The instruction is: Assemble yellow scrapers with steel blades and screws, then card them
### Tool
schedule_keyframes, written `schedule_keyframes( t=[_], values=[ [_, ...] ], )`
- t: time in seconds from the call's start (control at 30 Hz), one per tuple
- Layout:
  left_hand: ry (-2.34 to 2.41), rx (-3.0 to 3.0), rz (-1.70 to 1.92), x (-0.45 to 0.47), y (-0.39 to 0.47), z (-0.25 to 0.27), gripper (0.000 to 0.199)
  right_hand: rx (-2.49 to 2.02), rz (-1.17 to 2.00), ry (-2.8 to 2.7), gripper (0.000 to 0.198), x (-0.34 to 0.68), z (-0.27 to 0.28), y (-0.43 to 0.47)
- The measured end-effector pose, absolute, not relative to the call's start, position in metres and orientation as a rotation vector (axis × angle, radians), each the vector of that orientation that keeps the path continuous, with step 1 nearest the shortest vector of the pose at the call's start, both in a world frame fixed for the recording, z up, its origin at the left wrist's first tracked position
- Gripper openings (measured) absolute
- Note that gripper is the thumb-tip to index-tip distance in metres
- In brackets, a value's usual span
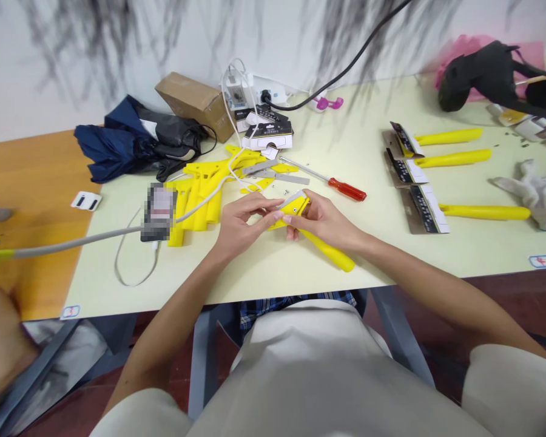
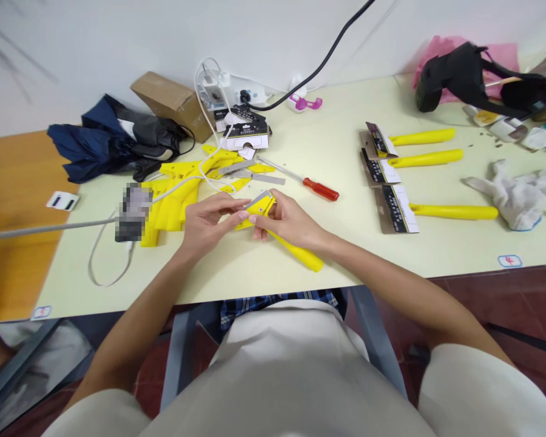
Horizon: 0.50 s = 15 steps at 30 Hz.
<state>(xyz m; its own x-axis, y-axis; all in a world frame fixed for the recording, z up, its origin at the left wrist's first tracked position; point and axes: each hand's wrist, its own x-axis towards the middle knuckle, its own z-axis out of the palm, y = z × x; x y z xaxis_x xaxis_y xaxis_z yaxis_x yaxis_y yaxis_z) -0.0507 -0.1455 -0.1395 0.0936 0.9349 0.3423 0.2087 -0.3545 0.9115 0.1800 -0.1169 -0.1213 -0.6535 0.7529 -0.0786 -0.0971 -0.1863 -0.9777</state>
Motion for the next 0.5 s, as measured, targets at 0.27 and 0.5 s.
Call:
schedule_keyframes(
  t=[0.27,0.5],
  values=[
    [1.127,1.589,1.349,-0.0481,-0.1468,-0.1436,0.029,-0.765,1.897,-1.470,0.046,0.1796,-0.1259,-0.1175],
    [1.096,1.519,1.359,-0.0448,-0.1474,-0.1415,0.030,-0.757,1.913,-1.492,0.050,0.1782,-0.1196,-0.1211]
  ],
)
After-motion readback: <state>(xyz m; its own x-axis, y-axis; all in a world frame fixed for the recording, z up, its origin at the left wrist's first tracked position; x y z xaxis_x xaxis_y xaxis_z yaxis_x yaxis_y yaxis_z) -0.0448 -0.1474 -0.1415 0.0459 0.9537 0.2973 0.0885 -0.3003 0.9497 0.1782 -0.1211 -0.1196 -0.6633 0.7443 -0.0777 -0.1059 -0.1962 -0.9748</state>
